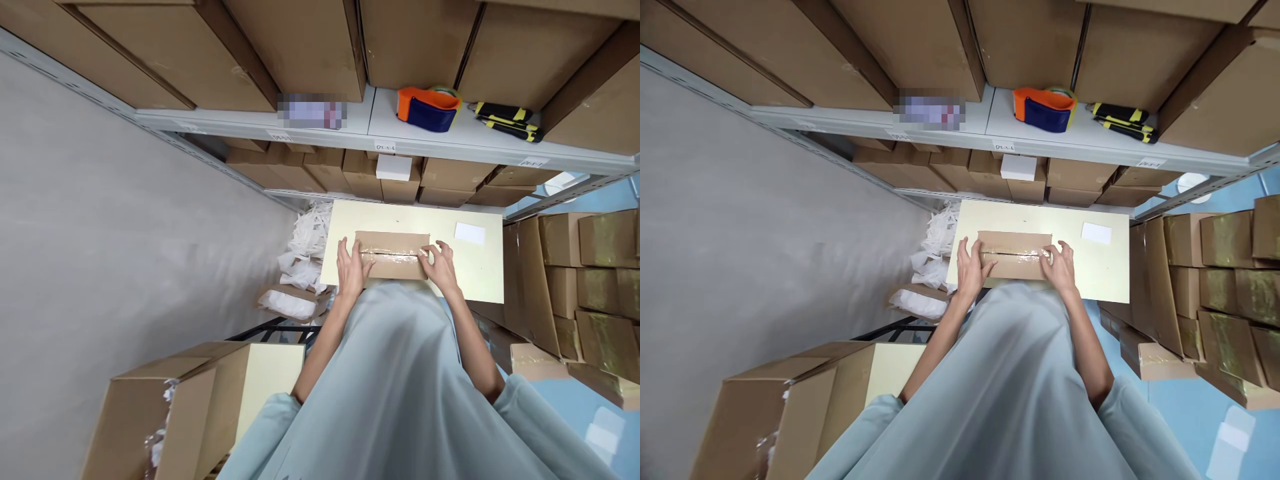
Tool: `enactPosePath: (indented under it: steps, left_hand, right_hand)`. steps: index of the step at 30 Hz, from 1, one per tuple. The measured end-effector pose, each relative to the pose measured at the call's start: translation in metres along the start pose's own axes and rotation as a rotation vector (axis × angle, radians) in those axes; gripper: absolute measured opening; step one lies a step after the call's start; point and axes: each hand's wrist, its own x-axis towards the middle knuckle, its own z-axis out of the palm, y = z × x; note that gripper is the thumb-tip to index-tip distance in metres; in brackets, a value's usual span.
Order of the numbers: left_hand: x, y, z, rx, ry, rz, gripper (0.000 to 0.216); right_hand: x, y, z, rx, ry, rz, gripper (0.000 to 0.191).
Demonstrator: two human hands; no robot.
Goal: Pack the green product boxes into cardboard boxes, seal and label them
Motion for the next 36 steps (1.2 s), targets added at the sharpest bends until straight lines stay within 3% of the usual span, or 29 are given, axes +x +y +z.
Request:
enactPosePath:
  steps: [5, 10, 22, 36]
  left_hand:
    - [0.015, -0.014, 0.009, -0.092, -0.129, 0.064, 0.036]
    - [0.022, -0.017, 0.019, -0.173, -0.041, 0.017, 0.024]
    - [0.047, 0.016, 0.044, -0.269, -0.022, 0.003, 0.024]
    - [0.051, 0.009, 0.057, -0.223, 0.031, 0.030, 0.016]
  right_hand:
    - [-0.016, 0.017, 0.022, 0.019, -0.010, -0.086, 0.046]
    - [-0.009, 0.016, 0.027, 0.022, -0.050, -0.057, 0.044]
    - [0.033, 0.031, 0.002, -0.069, 0.038, -0.080, 0.041]
    - [0.033, 0.031, 0.010, -0.047, 0.109, -0.082, 0.040]
